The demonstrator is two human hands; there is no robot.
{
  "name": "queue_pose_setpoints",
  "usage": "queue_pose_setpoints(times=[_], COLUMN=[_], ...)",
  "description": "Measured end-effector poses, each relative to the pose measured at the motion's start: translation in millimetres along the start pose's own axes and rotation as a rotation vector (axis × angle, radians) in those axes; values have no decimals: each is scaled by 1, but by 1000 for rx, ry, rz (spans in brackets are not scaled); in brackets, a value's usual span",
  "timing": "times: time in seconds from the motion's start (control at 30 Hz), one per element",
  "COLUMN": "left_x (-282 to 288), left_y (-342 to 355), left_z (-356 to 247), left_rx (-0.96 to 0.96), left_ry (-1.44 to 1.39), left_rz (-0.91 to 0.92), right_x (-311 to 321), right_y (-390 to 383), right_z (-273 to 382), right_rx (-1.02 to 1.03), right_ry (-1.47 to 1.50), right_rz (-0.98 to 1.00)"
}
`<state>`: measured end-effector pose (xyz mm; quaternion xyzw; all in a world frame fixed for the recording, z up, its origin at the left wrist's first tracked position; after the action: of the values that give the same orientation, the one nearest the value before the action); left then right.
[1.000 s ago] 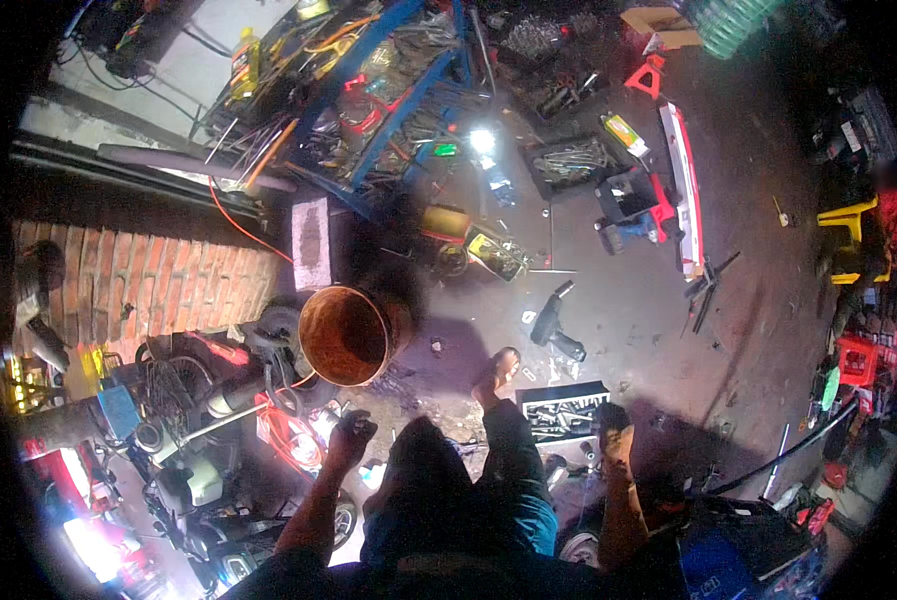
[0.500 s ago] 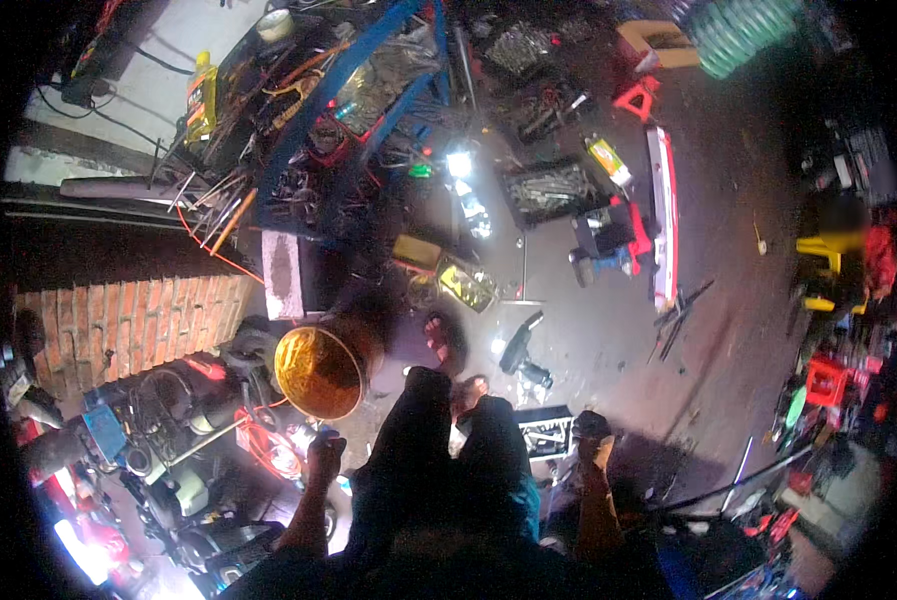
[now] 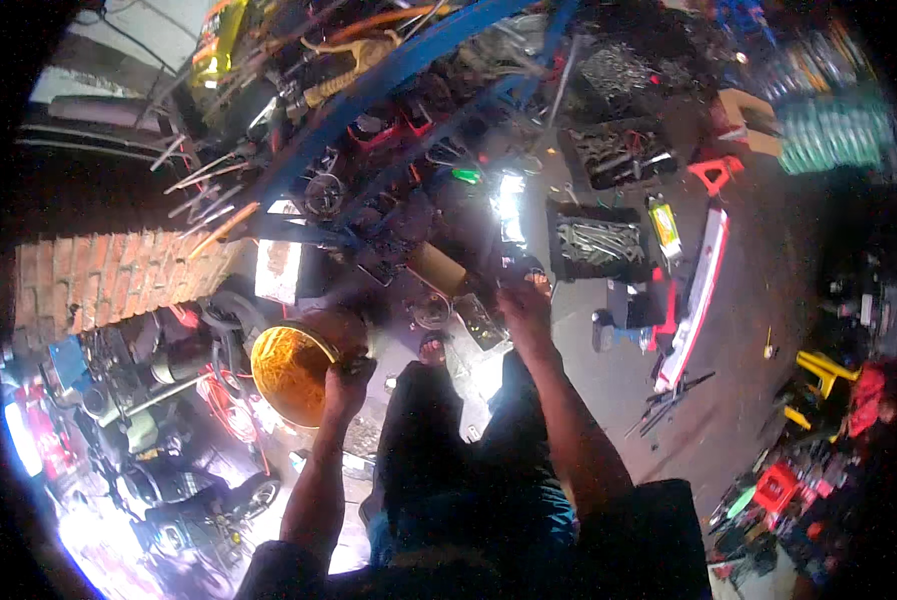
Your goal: The person removes a wheel hub cap with a metal bar, extracts a cotter pin with pliers, and unscrews an axle nut using an impact wrench. Then, the person attaches a hub puller tool onto the wheel hub by hand.
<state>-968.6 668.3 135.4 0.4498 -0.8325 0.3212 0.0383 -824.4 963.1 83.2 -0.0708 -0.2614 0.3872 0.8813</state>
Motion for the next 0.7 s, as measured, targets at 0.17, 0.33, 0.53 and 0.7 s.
queue_pose_setpoints(times=[0.17, 0.33, 0.53, 0.7], left_x=[-65, -98, -124, -113], left_y=[89, 193, 262, 271], left_z=[13, 85, 135, 168], left_rx=[-9, -229, -394, -286], left_ry=[268, 627, 879, 1012], left_rz=[70, 74, 125, 28], right_x=[-113, -183, -207, -218], right_y=[117, 216, 331, 353], right_z=[-74, -91, -99, -86], right_rx=[124, 304, 613, 629], right_ry=[-419, -595, -763, -862], right_rz=[321, 500, 343, 356])
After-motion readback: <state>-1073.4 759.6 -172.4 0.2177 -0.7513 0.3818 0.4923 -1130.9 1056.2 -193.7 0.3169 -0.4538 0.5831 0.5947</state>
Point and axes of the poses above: each hand's wrist, its own y-axis towards the middle knuckle, its own x-axis out of the back of the hand, z = x × y, the point moved 3 cm from there along y, towards the middle knuckle, and after that the axes turned 7 degrees about -y, right-handed, at the moved point
